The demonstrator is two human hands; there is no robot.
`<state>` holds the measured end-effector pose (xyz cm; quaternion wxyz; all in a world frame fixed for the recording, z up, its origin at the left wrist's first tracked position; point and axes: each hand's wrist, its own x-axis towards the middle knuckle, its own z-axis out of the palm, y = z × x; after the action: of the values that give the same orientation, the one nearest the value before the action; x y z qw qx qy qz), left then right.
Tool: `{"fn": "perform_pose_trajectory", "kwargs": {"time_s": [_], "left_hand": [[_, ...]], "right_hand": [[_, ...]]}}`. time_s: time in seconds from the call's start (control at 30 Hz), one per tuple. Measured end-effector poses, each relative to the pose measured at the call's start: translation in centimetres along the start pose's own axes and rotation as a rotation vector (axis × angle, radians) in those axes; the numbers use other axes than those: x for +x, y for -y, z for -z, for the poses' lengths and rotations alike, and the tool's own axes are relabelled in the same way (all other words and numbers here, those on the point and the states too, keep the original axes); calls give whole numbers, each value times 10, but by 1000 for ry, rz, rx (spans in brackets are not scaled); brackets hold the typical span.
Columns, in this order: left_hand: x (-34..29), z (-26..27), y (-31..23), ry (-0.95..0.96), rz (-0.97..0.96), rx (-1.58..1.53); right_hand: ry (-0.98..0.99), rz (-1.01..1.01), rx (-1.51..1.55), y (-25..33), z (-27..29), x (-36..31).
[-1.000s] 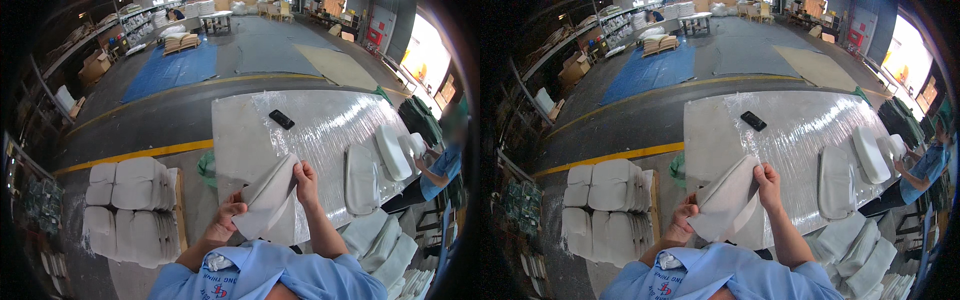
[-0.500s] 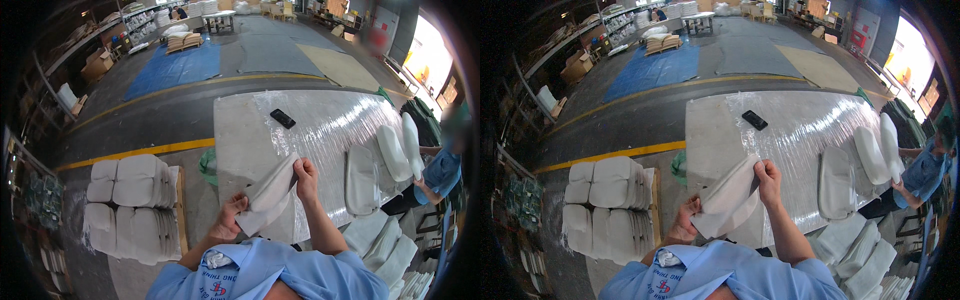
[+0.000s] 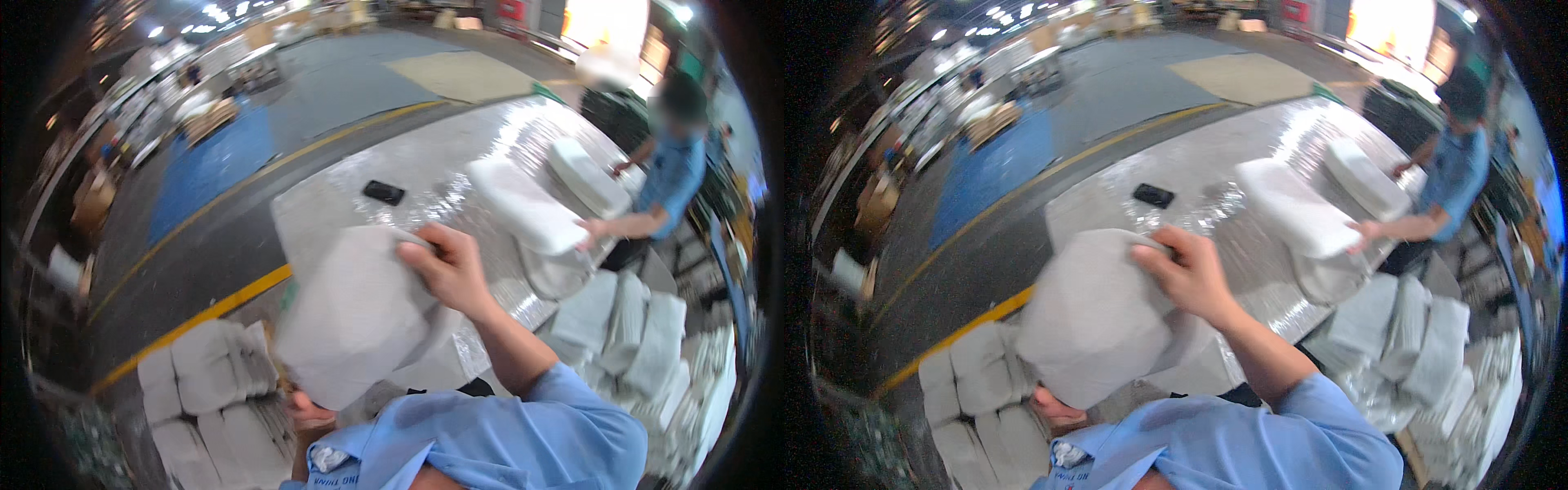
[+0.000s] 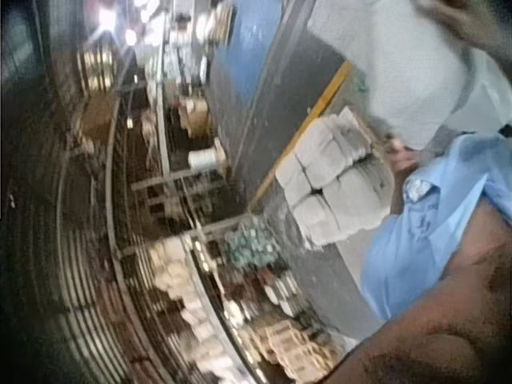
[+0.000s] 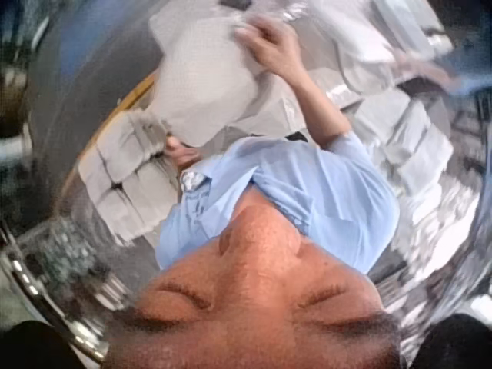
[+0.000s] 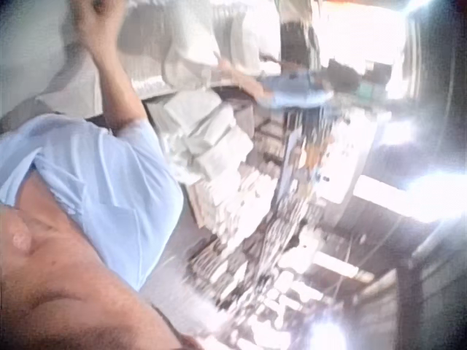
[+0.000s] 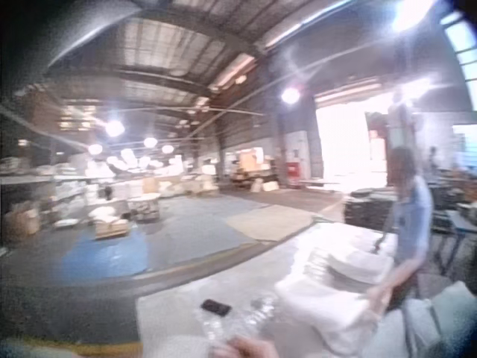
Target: The person wraps white foam pads in gray fabric covers at a worktable. They pull the cover over each pad, smooth the fabric, and place the finished item on a nearby stack. A coworker performs similar wrapping across the table.
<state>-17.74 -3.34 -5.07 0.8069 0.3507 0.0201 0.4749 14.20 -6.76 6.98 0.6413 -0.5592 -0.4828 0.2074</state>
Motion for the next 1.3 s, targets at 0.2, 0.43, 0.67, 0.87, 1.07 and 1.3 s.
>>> {"fn": "perform_pose_trajectory", "kwargs": {"time_s": [0.2, 0.43, 0.67, 0.87, 1.07, 1.3], "left_hand": [[64, 46, 35, -480, 151, -89], [19, 108, 107, -805, 497, -160], [27, 114, 111, -754, 451, -148], [92, 97, 100, -777, 414, -15], [222, -7, 76, -348, 286, 69], [332, 25, 73, -336, 273, 210]], "right_hand": [[-214, 298, -280, -25, 9, 22], [-189, -465, 1, -180, 64, -91], [-733, -963, 357, -240, 133, -144], [-824, -935, 875, -286, 172, -121], [-1008, -990, 928, -324, 191, -112], [-999, -935, 927, -307, 171, -80]]}}
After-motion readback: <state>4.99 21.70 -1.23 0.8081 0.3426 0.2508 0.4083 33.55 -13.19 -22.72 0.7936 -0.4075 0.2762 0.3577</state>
